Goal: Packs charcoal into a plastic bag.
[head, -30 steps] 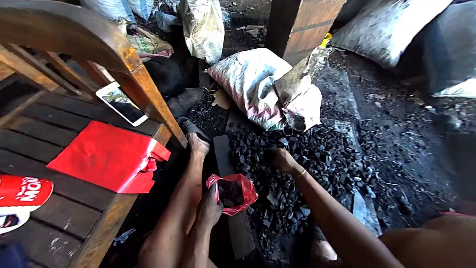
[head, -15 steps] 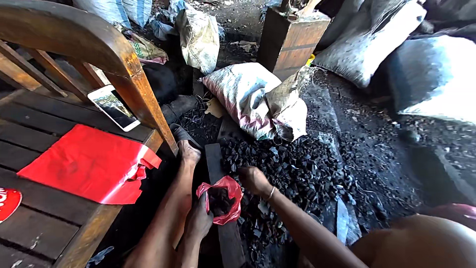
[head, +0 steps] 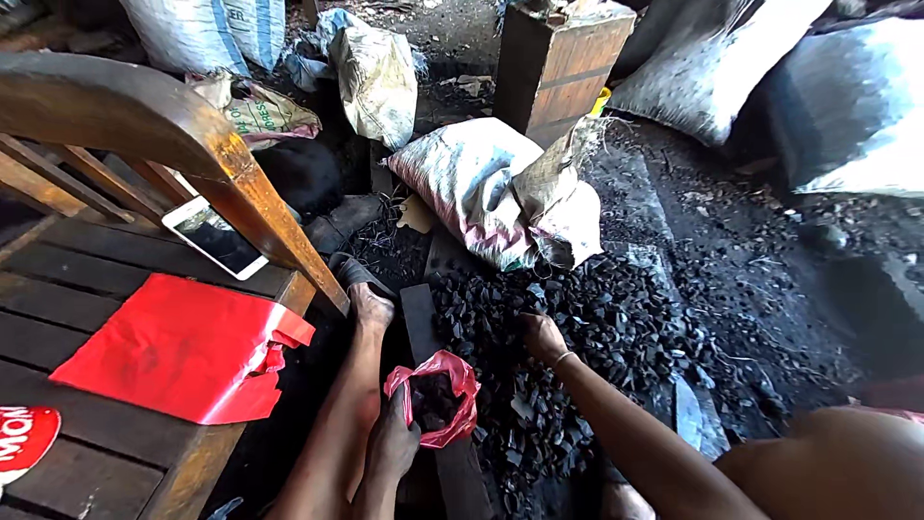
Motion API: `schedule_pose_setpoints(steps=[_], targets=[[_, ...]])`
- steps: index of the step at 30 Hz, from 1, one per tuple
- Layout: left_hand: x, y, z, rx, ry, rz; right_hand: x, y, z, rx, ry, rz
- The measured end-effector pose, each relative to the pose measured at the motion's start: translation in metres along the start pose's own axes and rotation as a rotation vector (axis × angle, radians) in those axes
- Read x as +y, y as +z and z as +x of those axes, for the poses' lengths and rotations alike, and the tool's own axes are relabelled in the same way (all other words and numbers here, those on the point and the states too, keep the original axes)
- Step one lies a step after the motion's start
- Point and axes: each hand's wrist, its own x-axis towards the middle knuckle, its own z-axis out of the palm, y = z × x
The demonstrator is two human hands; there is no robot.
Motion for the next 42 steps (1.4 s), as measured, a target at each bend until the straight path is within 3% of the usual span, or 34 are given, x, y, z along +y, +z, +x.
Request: schedule_pose_setpoints(steps=[4, 8, 10, 12, 14, 18, 22, 25, 27, 30, 35, 38, 42], targets=[[-0.003, 0.003, 0.005, 0.006, 0.004, 0.010, -0.030, -0.032, 0.000, -0.045, -0.146, 0.233], [-0.004, 0.006, 0.008, 0.017, 0.017, 0.016, -0.112, -0.034, -0.045, -0.434, -0.567, 0.471], [-0.004, 0.007, 0.007, 0.016, 0.013, 0.014, -0.152, -0.011, -0.075, -0.535, -0.736, 0.411], [-0.008, 0.010, 0.008, 0.031, 0.006, 0.020, -0.176, 0.017, -0.096, -0.504, -0.809, 0.140], [-0.010, 0.010, 0.008, 0.043, -0.008, -0.008, -0.181, 0.037, -0.103, -0.449, -0.759, -0.048], [-0.002, -0.007, 0.011, 0.080, -0.018, -0.143, -0.160, 0.020, -0.076, -0.299, -0.582, 0.029], [-0.023, 0.021, 0.016, 0.077, 0.008, -0.032, -0.099, -0.018, -0.035, -0.159, -0.199, -0.105], [-0.008, 0.017, 0.014, 0.041, 0.018, -0.010, -0.053, -0.024, -0.024, -0.222, -0.011, -0.192], [-0.009, 0.017, 0.014, 0.030, 0.014, 0.000, -0.027, -0.006, -0.025, -0.228, -0.033, -0.237], [-0.011, 0.016, 0.013, 0.029, 0.003, 0.011, -0.002, 0.025, -0.026, -0.094, -0.109, -0.210], [-0.010, 0.011, 0.007, 0.031, 0.000, 0.028, -0.001, 0.016, -0.021, -0.086, -0.035, -0.137], [-0.008, 0.010, 0.008, 0.031, -0.006, 0.024, 0.003, 0.000, -0.006, -0.097, 0.023, 0.090], [-0.005, 0.008, 0.006, 0.045, 0.012, 0.012, -0.019, -0.019, 0.001, -0.223, -0.242, 0.433]])
